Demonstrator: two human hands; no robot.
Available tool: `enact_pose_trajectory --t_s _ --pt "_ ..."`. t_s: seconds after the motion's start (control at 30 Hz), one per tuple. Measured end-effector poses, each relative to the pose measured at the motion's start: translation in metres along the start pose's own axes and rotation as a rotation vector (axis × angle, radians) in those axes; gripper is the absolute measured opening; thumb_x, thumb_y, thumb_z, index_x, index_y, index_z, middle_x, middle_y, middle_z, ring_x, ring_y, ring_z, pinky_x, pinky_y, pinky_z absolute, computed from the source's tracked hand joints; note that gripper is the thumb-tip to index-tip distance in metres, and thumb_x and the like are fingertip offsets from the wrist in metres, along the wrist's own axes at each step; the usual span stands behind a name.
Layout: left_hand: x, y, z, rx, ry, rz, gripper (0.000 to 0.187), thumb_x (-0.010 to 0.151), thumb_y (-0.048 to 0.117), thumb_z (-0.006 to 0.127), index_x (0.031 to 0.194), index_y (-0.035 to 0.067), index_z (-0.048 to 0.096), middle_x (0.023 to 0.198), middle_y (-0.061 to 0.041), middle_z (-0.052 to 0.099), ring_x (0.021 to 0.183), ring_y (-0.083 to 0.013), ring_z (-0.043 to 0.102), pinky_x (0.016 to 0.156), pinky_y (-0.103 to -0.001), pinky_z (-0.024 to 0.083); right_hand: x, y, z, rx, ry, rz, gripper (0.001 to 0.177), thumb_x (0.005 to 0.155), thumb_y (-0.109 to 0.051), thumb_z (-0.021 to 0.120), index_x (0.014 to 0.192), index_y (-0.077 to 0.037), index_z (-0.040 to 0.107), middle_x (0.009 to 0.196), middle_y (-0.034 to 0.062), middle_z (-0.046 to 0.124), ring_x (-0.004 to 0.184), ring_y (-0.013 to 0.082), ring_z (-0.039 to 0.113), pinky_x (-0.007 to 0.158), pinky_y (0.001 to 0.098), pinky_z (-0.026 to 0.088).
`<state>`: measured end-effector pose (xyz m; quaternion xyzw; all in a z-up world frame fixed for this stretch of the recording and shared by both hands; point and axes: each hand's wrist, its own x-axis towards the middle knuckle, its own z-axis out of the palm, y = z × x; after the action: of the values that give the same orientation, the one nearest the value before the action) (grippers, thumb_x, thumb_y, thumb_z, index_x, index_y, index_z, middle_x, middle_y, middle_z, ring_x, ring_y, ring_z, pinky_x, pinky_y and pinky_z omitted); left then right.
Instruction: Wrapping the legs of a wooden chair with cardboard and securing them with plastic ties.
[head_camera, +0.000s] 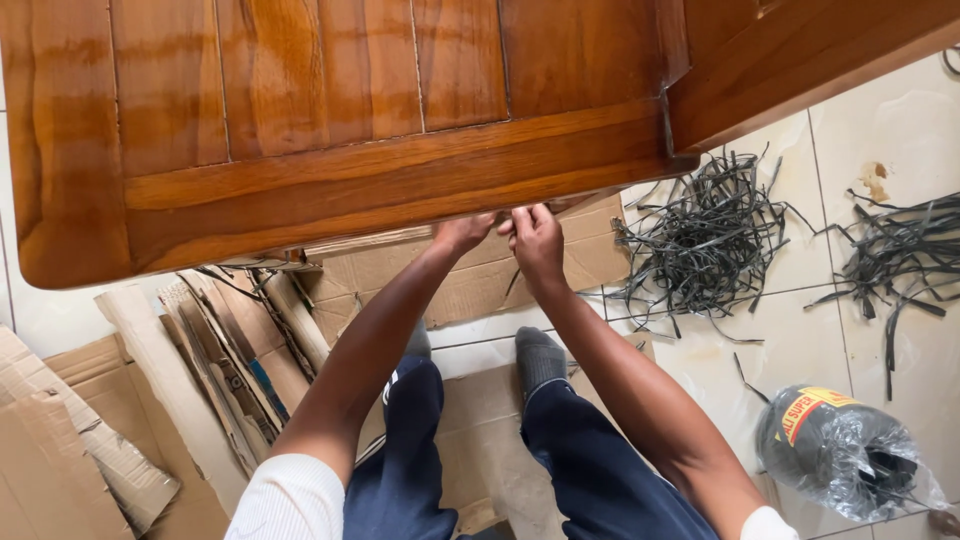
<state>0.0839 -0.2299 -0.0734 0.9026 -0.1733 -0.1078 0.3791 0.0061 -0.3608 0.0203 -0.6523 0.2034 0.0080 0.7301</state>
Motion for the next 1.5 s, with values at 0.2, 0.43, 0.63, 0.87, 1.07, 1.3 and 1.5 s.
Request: enact_pose_trajectory --t_s 0.2,0.43,0.63,0.87,1.07,1.3,1.5 --pt "-0.023 0.032 -0.033 0.114 0.030 0.054 0.039 0.098 0.049 0.058 0.116 0.019 0.075 0.112 -0.013 0.074 0.100 -0.0382 0.066 0.083 -0.051 0.050 0.062 0.028 0.001 -0.073 0.081 -0.054 0.024 0.097 -0.019 0.064 0.111 0.000 0.064 0.093 0.0067 0.066 0.074 0.0125 0.057 0.061 0.0307 0.049" --pt "-0.030 0.021 -0.025 0.075 -0.040 0.151 0.036 0.101 0.043 0.055 0.128 0.024 0.068 0.121 -0.009 0.072 0.101 -0.0345 0.069 0.081 -0.047 0.053 0.113 0.047 -0.004 -0.192 -0.063 -0.084 0.050 0.093 -0.027 0.074 0.133 -0.001 0.058 0.128 0.0099 0.063 0.115 0.0206 0.057 0.094 0.0371 0.051" --pt "-0.033 0.030 -0.032 -0.003 0.045 0.341 0.027 0.105 0.039 0.055 0.126 0.028 0.069 0.120 -0.005 0.074 0.106 -0.0294 0.071 0.086 -0.043 0.056 0.135 0.067 -0.014 -0.297 -0.112 0.031 0.051 0.096 -0.033 0.069 0.137 -0.005 0.059 0.133 0.0102 0.063 0.120 0.0221 0.058 0.095 0.0394 0.052" --pt "-0.025 0.038 -0.037 0.102 0.000 0.115 0.028 0.102 0.040 0.057 0.118 0.023 0.073 0.115 -0.010 0.073 0.102 -0.0329 0.067 0.086 -0.050 0.050 0.055 0.033 -0.019 -0.371 -0.054 -0.383 0.031 0.102 -0.023 0.062 0.123 0.000 0.065 0.117 0.0125 0.070 0.107 0.0218 0.063 0.092 0.0392 0.053" --pt "-0.015 0.020 -0.019 0.121 0.027 0.110 0.031 0.099 0.039 0.059 0.116 0.020 0.075 0.117 -0.014 0.072 0.105 -0.0380 0.065 0.089 -0.052 0.049 -0.013 0.031 -0.031 -0.394 0.092 -0.310 0.029 0.113 -0.028 0.052 0.107 -0.003 0.066 0.093 0.0076 0.067 0.084 0.0158 0.062 0.077 0.0330 0.052" --pt "-0.010 0.011 -0.008 0.131 0.028 0.053 0.038 0.101 0.045 0.058 0.122 0.017 0.072 0.118 -0.016 0.071 0.106 -0.0412 0.063 0.089 -0.053 0.049 0.008 0.050 -0.047 0.114 -0.082 0.398 0.026 0.103 -0.017 0.046 0.126 -0.019 0.058 0.111 -0.0007 0.069 0.094 0.0164 0.064 0.079 0.0359 0.051" --pt "-0.011 0.014 -0.008 0.130 0.001 -0.030 0.037 0.098 0.045 0.057 0.121 0.020 0.073 0.117 -0.014 0.072 0.106 -0.0381 0.066 0.089 -0.052 0.051 0.040 0.085 -0.046 0.415 -0.227 0.504 0.041 0.097 -0.007 0.039 0.135 -0.015 0.052 0.124 0.0001 0.065 0.115 0.0235 0.067 0.089 0.0434 0.055"
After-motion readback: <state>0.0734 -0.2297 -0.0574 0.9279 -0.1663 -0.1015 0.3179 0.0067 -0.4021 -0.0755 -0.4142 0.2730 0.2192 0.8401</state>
